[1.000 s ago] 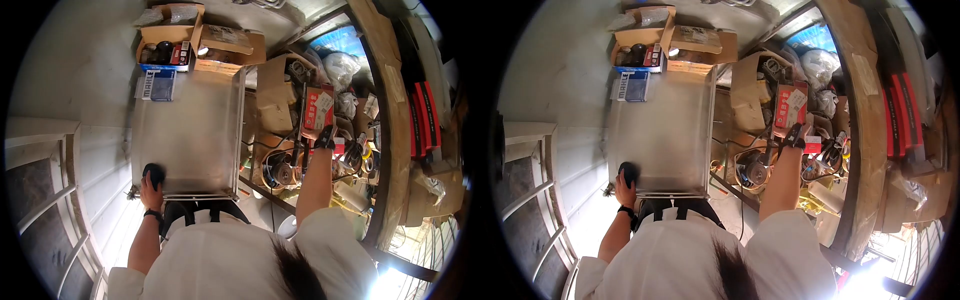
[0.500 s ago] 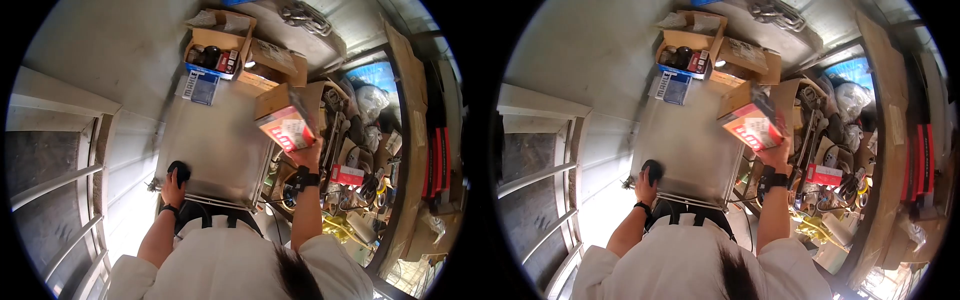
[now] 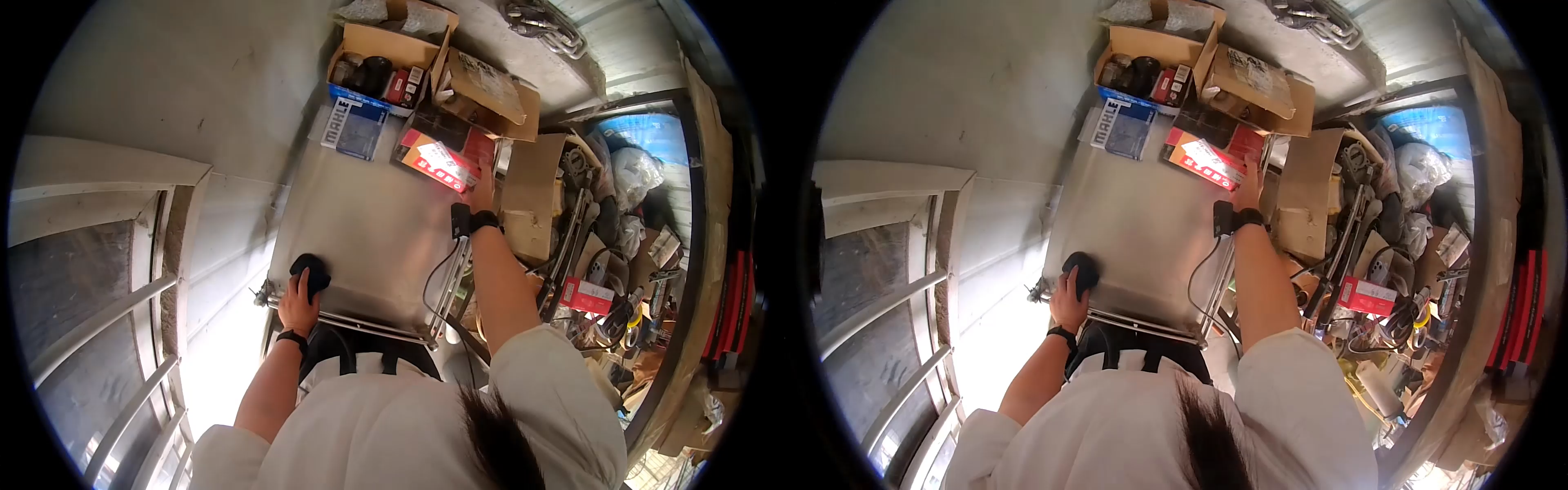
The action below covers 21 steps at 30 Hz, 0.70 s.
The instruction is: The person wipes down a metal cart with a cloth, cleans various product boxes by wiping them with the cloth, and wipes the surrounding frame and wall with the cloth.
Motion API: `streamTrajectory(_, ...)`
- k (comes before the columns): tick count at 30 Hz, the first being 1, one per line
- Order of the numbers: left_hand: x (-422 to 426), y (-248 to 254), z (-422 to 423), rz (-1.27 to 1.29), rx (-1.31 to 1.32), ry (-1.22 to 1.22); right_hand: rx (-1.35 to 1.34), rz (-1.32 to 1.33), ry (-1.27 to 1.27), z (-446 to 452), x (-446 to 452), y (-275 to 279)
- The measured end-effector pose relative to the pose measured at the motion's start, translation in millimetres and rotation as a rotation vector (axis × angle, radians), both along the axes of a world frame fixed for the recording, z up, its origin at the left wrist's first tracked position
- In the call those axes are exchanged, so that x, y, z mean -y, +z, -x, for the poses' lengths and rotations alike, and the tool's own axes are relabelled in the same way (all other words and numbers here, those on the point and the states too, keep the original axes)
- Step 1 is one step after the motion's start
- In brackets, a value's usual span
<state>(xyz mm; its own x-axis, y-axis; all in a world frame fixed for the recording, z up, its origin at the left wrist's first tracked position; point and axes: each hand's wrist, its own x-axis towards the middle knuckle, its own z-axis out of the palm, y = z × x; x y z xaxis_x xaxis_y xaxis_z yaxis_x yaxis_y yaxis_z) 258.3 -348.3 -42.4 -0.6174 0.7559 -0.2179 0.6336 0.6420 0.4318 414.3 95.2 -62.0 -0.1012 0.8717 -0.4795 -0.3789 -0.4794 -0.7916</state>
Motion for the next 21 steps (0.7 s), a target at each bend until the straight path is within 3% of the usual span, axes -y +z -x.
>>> streamTrajectory(1,-1,0,1,-0.002,0.004,0.002,-0.023,-0.016,-0.017,1,-1,-3)
streamTrajectory(3,-2,3,1,0.011,-0.004,-0.002,0.26,-0.245,0.142,-4,4,-15)
streamTrajectory(6,-3,6,0,0.02,-0.009,-0.002,0.501,-0.15,0.015,-5,3,-28)
streamTrajectory(8,-5,5,0,0.016,-0.005,0.001,0.905,-0.281,0.038,6,31,-11)
streamTrajectory(9,-4,4,0,0.015,0.001,0.002,0.949,-0.406,0.01,3,43,-28)
streamTrajectory(11,-4,3,0,0.015,0.001,-0.001,1.162,-0.578,-0.018,18,71,4)
streamTrajectory(14,-3,3,1,0.019,-0.012,-0.013,1.39,-0.958,0.274,24,81,35)
streamTrajectory(17,-1,3,1,0.014,-0.019,-0.015,1.661,-1.138,0.591,28,51,47)
streamTrajectory(18,-1,2,1,0.009,-0.022,-0.015,1.681,-1.25,0.626,24,29,35)
streamTrajectory(21,-1,2,1,0.017,-0.03,-0.019,1.588,-1.238,0.88,21,-27,48)
